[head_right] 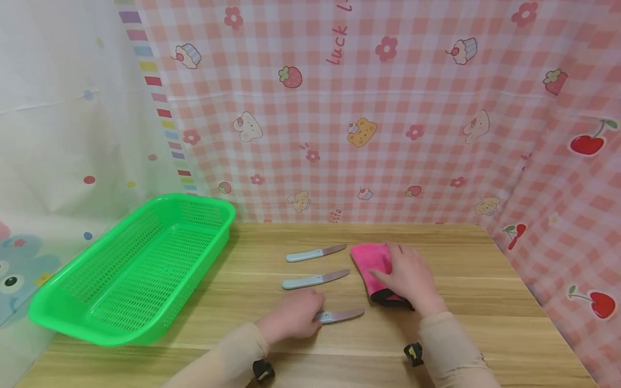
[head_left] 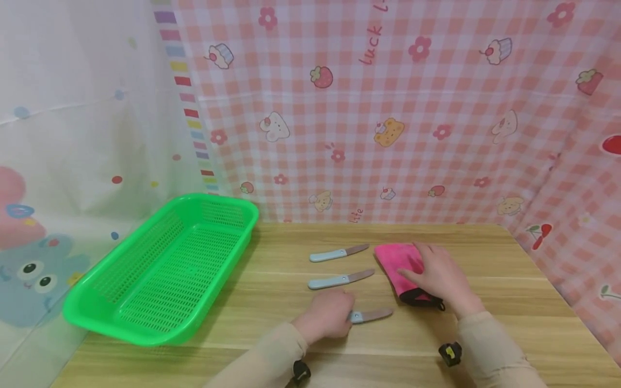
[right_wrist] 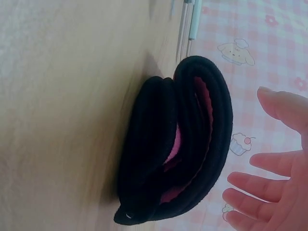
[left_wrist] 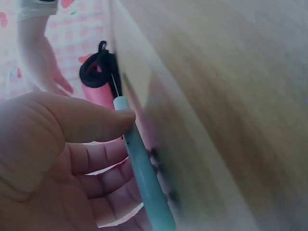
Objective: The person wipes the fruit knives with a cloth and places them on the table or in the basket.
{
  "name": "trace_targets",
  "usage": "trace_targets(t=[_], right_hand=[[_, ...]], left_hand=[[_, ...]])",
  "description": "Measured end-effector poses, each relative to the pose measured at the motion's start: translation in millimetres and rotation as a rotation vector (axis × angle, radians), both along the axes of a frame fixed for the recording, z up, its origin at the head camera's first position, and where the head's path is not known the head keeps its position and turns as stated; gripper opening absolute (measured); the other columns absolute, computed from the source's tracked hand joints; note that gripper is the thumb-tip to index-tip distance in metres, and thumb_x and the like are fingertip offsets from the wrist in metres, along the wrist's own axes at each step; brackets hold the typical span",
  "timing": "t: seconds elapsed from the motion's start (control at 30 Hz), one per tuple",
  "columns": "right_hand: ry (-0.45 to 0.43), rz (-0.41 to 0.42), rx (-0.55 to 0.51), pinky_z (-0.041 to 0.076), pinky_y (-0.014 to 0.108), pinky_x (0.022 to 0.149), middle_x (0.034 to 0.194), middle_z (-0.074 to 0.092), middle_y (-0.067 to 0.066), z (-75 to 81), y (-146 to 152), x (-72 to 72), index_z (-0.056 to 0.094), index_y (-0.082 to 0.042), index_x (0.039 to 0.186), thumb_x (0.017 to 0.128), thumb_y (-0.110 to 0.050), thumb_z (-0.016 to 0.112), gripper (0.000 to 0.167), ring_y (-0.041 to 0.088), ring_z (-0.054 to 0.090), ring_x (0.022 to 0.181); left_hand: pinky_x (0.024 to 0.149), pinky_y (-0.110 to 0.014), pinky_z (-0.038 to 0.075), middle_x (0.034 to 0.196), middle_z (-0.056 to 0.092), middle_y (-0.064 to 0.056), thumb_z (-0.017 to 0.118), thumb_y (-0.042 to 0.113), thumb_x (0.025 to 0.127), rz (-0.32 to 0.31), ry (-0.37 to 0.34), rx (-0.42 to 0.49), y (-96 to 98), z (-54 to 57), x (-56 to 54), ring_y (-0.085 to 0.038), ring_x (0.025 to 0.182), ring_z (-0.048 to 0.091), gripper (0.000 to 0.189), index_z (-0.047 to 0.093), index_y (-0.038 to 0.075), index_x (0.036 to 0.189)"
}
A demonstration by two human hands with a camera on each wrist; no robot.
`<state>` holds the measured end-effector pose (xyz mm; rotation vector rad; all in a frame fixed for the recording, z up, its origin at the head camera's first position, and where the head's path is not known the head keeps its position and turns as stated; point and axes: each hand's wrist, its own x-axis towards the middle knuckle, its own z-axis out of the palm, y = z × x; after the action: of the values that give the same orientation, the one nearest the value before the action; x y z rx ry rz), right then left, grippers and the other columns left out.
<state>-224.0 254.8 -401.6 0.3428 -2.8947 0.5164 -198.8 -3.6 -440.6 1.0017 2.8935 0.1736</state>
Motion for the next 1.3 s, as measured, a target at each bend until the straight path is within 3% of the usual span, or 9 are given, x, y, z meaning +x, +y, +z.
trace_targets(t=[0.3,0.67,0.83,1.03,1.13,1.3], right_hand=[[-0.026,-0.008,0.017,0.037,0.068,0.097,0.134,0.048,0.037,3.1,3,-5.6,0.043,0.011,0.139,0.087,-0.039,0.074,0.079,0.056,0.045,0.120],[-0.161,-0.039,0.020,0.038,0.069,0.095,0.133,0.046,0.040,3.2,-2,-13.1,0.041,0.009,0.143,0.089,-0.045,0.070,0.081,0.058,0.043,0.121],[-0.185,-0.052,0.020,0.037,0.070,0.096,0.135,0.044,0.041,0.9,-6,-17.0,0.039,0.007,0.144,0.092,-0.046,0.067,0.080,0.059,0.042,0.122],[-0.201,-0.051,0.035,0.040,0.067,0.095,0.132,0.047,0.040,-4.7,-10,-20.3,0.041,0.007,0.143,0.093,-0.044,0.065,0.076,0.057,0.046,0.120],[-0.239,-0.067,0.029,0.040,0.066,0.096,0.134,0.046,0.040,-7.1,-13,-21.9,0.040,0.009,0.143,0.093,-0.043,0.065,0.076,0.057,0.045,0.121],[-0.300,-0.079,0.014,0.039,0.065,0.097,0.137,0.042,0.041,-9.7,-19,-24.9,0.036,0.006,0.147,0.094,-0.040,0.065,0.076,0.056,0.044,0.123]], left_hand=[[0.057,-0.023,0.043,0.069,0.048,0.007,0.073,0.014,0.085,0.032,-0.081,0.195,-16.5,15.9,5.8,-0.008,0.060,0.046,0.020,0.054,0.013,0.080],[0.054,-0.022,0.043,0.076,0.055,0.005,0.066,0.008,0.092,0.093,-0.260,0.510,-36.6,21.2,-6.6,-0.007,0.061,0.048,0.012,0.055,0.010,0.092],[0.056,-0.026,0.050,0.076,0.063,-0.002,0.061,0.002,0.094,0.126,-0.407,0.723,-42.2,23.5,-9.7,-0.014,0.065,0.059,0.005,0.056,0.003,0.096],[0.066,-0.044,0.058,0.082,0.066,-0.010,0.054,-0.001,0.099,0.160,-0.549,0.931,-47.2,23.6,-12.3,-0.027,0.074,0.066,0.009,0.054,-0.004,0.108],[0.067,-0.042,0.058,0.085,0.066,-0.011,0.051,0.000,0.101,0.183,-0.613,1.003,-49.0,23.0,-13.7,-0.023,0.076,0.066,0.013,0.053,-0.004,0.113],[0.070,-0.036,0.058,0.091,0.064,-0.015,0.046,0.002,0.103,0.184,-0.790,1.155,-52.9,18.8,-17.9,-0.021,0.079,0.065,0.021,0.049,-0.007,0.122]])
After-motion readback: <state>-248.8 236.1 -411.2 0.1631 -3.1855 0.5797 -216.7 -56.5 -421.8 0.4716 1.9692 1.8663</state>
